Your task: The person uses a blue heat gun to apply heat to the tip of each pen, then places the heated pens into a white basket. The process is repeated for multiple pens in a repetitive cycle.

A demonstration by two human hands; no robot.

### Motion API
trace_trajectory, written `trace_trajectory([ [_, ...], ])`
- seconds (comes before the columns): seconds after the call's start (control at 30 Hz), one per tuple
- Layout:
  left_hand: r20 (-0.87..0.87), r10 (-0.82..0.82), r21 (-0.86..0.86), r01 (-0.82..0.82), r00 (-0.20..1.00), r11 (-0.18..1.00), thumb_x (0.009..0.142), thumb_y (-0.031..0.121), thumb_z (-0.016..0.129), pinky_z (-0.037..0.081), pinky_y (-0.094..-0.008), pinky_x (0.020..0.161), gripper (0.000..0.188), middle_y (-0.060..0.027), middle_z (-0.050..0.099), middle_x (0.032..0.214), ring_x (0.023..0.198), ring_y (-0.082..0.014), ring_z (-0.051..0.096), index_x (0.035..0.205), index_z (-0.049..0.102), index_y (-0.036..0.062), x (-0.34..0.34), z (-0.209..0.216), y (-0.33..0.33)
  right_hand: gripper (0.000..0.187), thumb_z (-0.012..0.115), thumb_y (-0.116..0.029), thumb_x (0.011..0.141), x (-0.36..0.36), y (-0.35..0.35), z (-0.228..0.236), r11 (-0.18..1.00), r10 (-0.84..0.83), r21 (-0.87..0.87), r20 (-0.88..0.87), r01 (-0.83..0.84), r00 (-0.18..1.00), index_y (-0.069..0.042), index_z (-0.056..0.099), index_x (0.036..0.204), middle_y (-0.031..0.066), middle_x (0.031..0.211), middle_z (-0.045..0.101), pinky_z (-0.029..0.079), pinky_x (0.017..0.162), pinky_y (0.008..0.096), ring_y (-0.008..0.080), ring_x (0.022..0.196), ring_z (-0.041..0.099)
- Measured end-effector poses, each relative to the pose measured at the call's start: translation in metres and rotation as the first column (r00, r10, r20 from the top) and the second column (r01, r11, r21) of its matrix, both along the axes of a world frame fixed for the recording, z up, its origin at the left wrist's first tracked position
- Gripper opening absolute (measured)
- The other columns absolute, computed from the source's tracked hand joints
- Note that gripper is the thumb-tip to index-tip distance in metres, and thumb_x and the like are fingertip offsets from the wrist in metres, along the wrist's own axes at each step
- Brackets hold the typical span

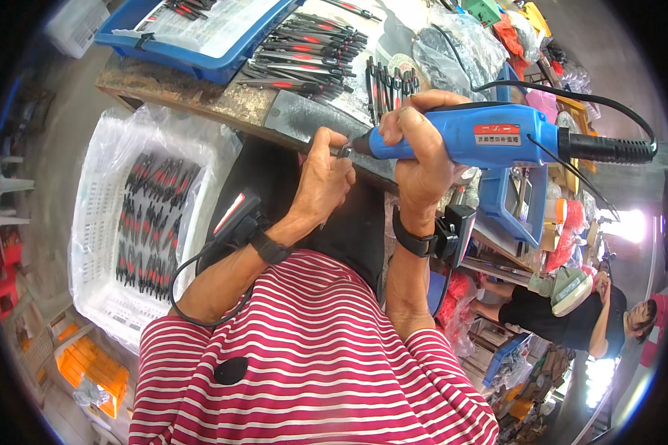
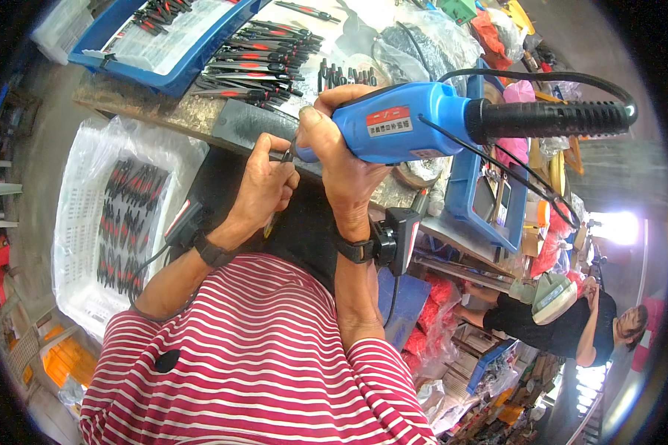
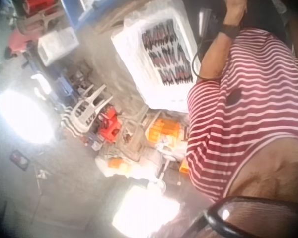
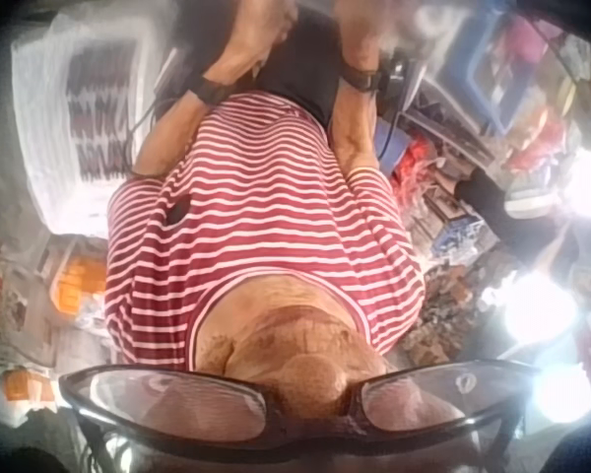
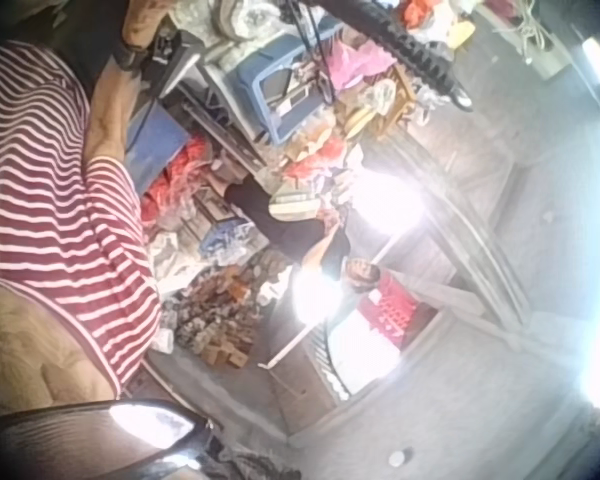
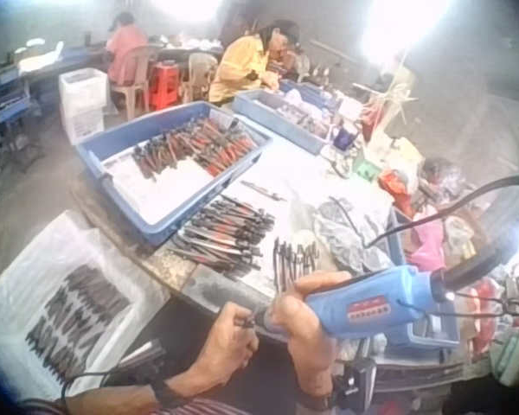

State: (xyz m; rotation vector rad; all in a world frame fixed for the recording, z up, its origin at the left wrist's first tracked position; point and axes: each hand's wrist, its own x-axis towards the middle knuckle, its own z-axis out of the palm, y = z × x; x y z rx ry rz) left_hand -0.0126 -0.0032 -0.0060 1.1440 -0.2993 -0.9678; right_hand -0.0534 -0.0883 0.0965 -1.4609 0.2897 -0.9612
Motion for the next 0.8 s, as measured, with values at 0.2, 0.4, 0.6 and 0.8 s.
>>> trace_trajectory([
  [0.2,0.023,-0.005,0.016,0.005,1.000,1.000,0.084,0.003,0.042,0.035,-0.0230,0.036,0.027,-0.0040,0.051,0.061,0.043,-0.0087,0.044,0.109,0.035,0.0062,0.002,0.000,-0.001,0.025,0.053,0.005,0.073,-0.001,-0.001,-0.002,1.000,0.000,-0.022,-0.016,0.000,1.000,0.001,0.049,0.097,0.0096,0.079,0.053,0.046,0.058,0.0355,0.0182,0.054,0.052],
  [0.4,-0.018,-0.035,0.034,0.035,0.999,0.999,0.083,0.002,0.043,0.033,-0.0228,0.035,0.023,-0.0039,0.049,0.060,0.044,-0.0082,0.042,0.105,0.037,0.0061,0.007,0.005,0.000,0.024,0.052,0.003,0.074,-0.001,-0.014,-0.003,0.978,0.178,-0.100,-0.038,-0.181,0.983,0.002,0.048,0.098,0.0100,0.072,0.052,0.047,0.058,0.0360,0.0173,0.054,0.051],
  [0.6,-0.020,-0.050,0.037,0.051,0.999,0.998,0.082,0.000,0.043,0.031,-0.0226,0.034,0.021,-0.0037,0.048,0.060,0.044,-0.0074,0.041,0.102,0.039,0.0064,0.010,0.007,0.001,0.020,0.055,0.002,0.073,0.011,-0.018,-0.002,0.955,0.211,-0.201,-0.044,-0.216,0.976,0.003,0.051,0.092,0.0105,0.063,0.052,0.047,0.054,0.0339,0.0170,0.051,0.050],
  [0.8,-0.007,-0.041,0.042,0.042,0.999,0.998,0.083,-0.001,0.044,0.030,-0.0227,0.034,0.023,-0.0030,0.049,0.060,0.044,-0.0072,0.041,0.104,0.038,0.0073,0.008,0.004,0.000,0.012,0.059,0.000,0.072,0.023,-0.001,-0.001,0.972,-0.128,-0.203,-0.023,0.121,0.991,0.008,0.056,0.081,0.0089,0.056,0.054,0.046,0.050,0.0272,0.0153,0.050,0.055],
])
